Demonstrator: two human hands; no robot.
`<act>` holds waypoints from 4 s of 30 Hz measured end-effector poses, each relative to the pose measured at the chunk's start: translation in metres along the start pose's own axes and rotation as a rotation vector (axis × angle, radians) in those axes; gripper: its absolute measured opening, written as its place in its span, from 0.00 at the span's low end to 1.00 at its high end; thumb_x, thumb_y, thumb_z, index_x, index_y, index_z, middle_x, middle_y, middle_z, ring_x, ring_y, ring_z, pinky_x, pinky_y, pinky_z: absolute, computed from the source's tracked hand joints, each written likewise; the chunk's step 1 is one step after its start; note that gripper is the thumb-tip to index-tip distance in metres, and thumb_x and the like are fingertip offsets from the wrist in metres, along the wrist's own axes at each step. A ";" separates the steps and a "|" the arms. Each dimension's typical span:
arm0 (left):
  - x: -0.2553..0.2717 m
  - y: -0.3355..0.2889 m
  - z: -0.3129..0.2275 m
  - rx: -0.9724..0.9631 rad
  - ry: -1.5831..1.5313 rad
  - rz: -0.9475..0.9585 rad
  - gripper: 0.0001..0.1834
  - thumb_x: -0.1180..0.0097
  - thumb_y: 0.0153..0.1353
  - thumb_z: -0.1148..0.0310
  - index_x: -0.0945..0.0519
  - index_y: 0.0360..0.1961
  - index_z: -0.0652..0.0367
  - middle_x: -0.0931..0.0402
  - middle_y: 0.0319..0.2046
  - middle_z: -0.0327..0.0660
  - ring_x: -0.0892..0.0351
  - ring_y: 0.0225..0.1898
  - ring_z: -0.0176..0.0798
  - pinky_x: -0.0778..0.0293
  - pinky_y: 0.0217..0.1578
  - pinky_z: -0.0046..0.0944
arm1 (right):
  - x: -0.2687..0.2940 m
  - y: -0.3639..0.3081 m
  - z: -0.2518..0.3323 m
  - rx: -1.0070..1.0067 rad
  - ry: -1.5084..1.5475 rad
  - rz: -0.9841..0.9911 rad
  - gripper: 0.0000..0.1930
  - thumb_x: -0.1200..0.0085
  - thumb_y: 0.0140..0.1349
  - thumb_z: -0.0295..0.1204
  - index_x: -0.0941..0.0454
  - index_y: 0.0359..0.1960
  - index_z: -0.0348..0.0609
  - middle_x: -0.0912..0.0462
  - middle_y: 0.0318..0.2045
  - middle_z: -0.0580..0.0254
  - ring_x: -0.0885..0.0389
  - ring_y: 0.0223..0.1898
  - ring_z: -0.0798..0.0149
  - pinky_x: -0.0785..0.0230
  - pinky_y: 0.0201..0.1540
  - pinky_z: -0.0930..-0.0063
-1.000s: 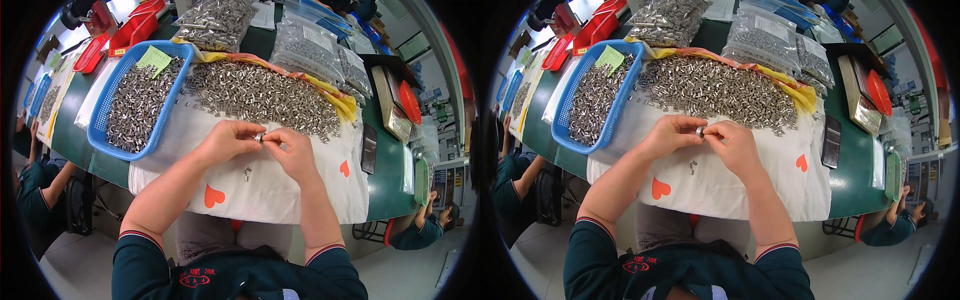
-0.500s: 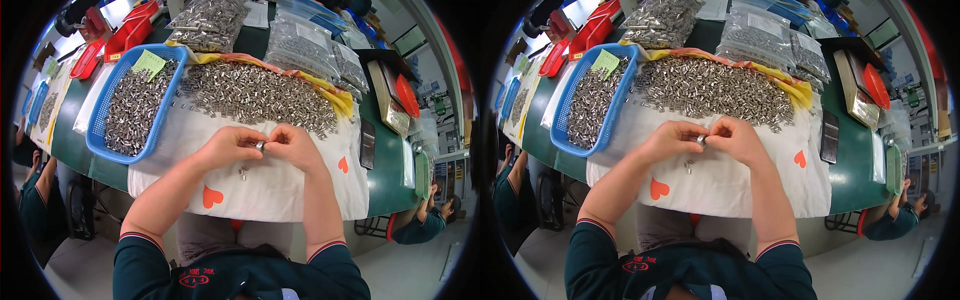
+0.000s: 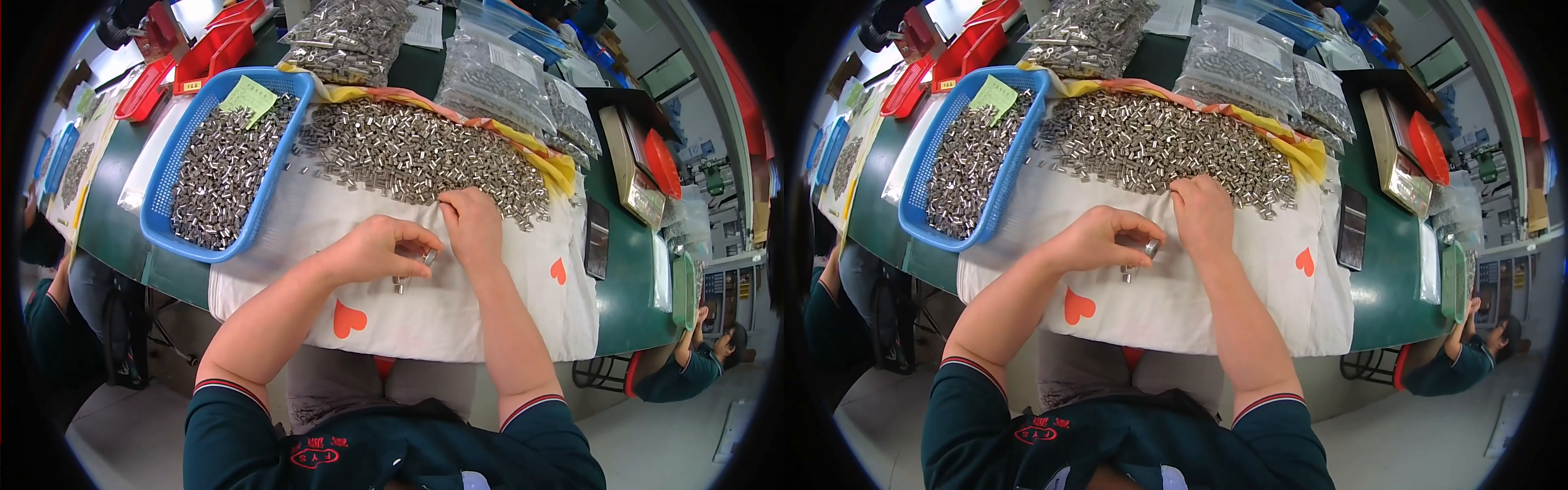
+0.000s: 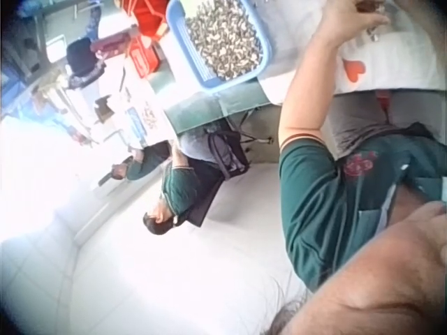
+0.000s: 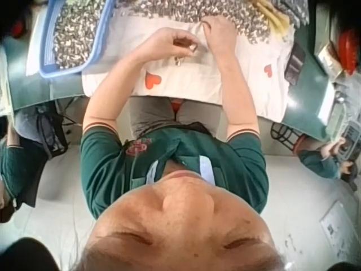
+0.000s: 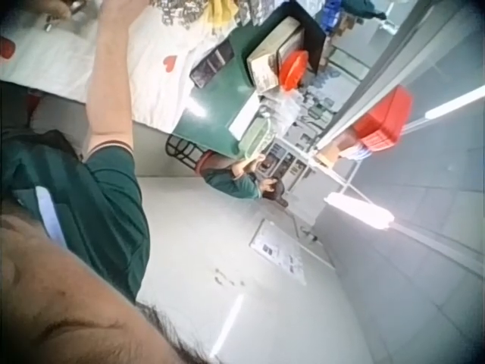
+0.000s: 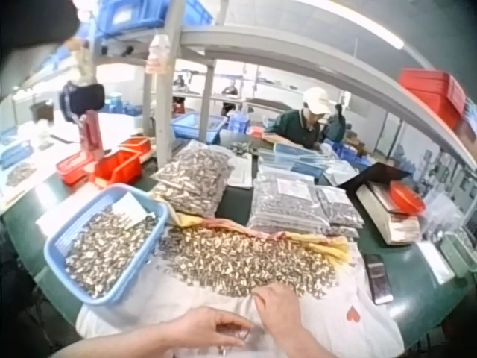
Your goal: Sorting and inspecting small metal hardware components at an industrial workbench.
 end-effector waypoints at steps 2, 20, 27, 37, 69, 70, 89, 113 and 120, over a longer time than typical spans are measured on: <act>0.000 0.001 0.003 -0.010 -0.032 0.004 0.19 0.37 0.44 0.72 0.22 0.41 0.58 0.23 0.30 0.35 0.27 0.33 0.26 0.30 0.38 0.29 | 0.000 0.000 -0.001 -0.013 0.012 0.023 0.03 0.46 0.48 0.27 0.23 0.26 0.46 0.26 0.25 0.61 0.27 0.31 0.58 0.34 0.35 0.66; 0.021 0.010 0.022 -0.022 -0.499 -0.228 0.18 0.42 0.50 0.77 0.27 0.44 0.66 0.24 0.32 0.36 0.27 0.32 0.24 0.30 0.34 0.24 | 0.007 -0.010 0.014 -0.204 0.845 0.299 0.05 0.46 0.50 0.19 0.25 0.30 0.37 0.23 0.28 0.68 0.28 0.29 0.77 0.36 0.32 0.84; 0.021 0.009 0.023 -0.013 -0.448 -0.218 0.20 0.40 0.49 0.76 0.27 0.45 0.66 0.24 0.31 0.36 0.27 0.32 0.24 0.30 0.33 0.24 | 0.010 -0.010 0.015 -0.189 0.754 0.255 0.04 0.45 0.47 0.21 0.23 0.27 0.38 0.22 0.26 0.64 0.26 0.25 0.72 0.33 0.28 0.80; 0.018 0.009 0.024 0.031 -0.359 -0.225 0.20 0.39 0.48 0.76 0.25 0.44 0.64 0.24 0.32 0.36 0.27 0.32 0.25 0.29 0.34 0.26 | 0.024 -0.008 0.025 -0.021 0.570 0.222 0.04 0.45 0.47 0.22 0.25 0.27 0.37 0.23 0.23 0.62 0.25 0.24 0.67 0.32 0.29 0.78; 0.019 0.010 0.021 0.006 -0.557 -0.209 0.18 0.44 0.51 0.79 0.28 0.46 0.66 0.25 0.34 0.37 0.26 0.35 0.26 0.29 0.38 0.26 | 0.013 -0.007 0.011 -0.201 0.782 0.198 0.05 0.48 0.49 0.20 0.24 0.29 0.39 0.22 0.27 0.63 0.25 0.28 0.70 0.33 0.31 0.79; 0.019 0.010 0.022 0.009 -0.557 -0.209 0.18 0.44 0.51 0.79 0.28 0.46 0.66 0.25 0.34 0.37 0.26 0.35 0.26 0.29 0.38 0.26 | 0.016 -0.007 0.017 -0.125 0.789 0.187 0.05 0.48 0.49 0.19 0.24 0.29 0.39 0.22 0.27 0.63 0.26 0.27 0.72 0.34 0.31 0.81; 0.022 0.008 0.026 0.051 -0.302 -0.260 0.19 0.38 0.47 0.75 0.24 0.43 0.64 0.24 0.29 0.35 0.27 0.30 0.24 0.30 0.30 0.24 | 0.020 -0.008 0.021 -0.095 0.610 0.246 0.04 0.46 0.48 0.22 0.25 0.27 0.38 0.22 0.25 0.62 0.25 0.25 0.68 0.33 0.28 0.78; -0.005 0.002 0.008 0.050 -0.145 0.068 0.19 0.37 0.45 0.76 0.22 0.41 0.60 0.25 0.31 0.33 0.29 0.33 0.23 0.29 0.36 0.25 | -0.011 -0.002 0.017 0.052 0.126 0.075 0.08 0.46 0.48 0.26 0.22 0.32 0.46 0.27 0.25 0.61 0.28 0.30 0.58 0.33 0.34 0.68; -0.022 0.000 0.003 0.026 -0.178 0.221 0.19 0.36 0.44 0.76 0.22 0.41 0.60 0.25 0.31 0.32 0.31 0.32 0.23 0.30 0.37 0.25 | -0.010 -0.005 0.018 0.125 0.042 0.066 0.04 0.45 0.46 0.26 0.22 0.26 0.46 0.27 0.25 0.63 0.28 0.31 0.60 0.33 0.35 0.69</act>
Point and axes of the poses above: each hand's wrist, its own y-axis towards the middle knuckle, its own x-axis out of the back of the hand, z = x × y, the point moved 7 cm from there along y, towards the middle knuckle
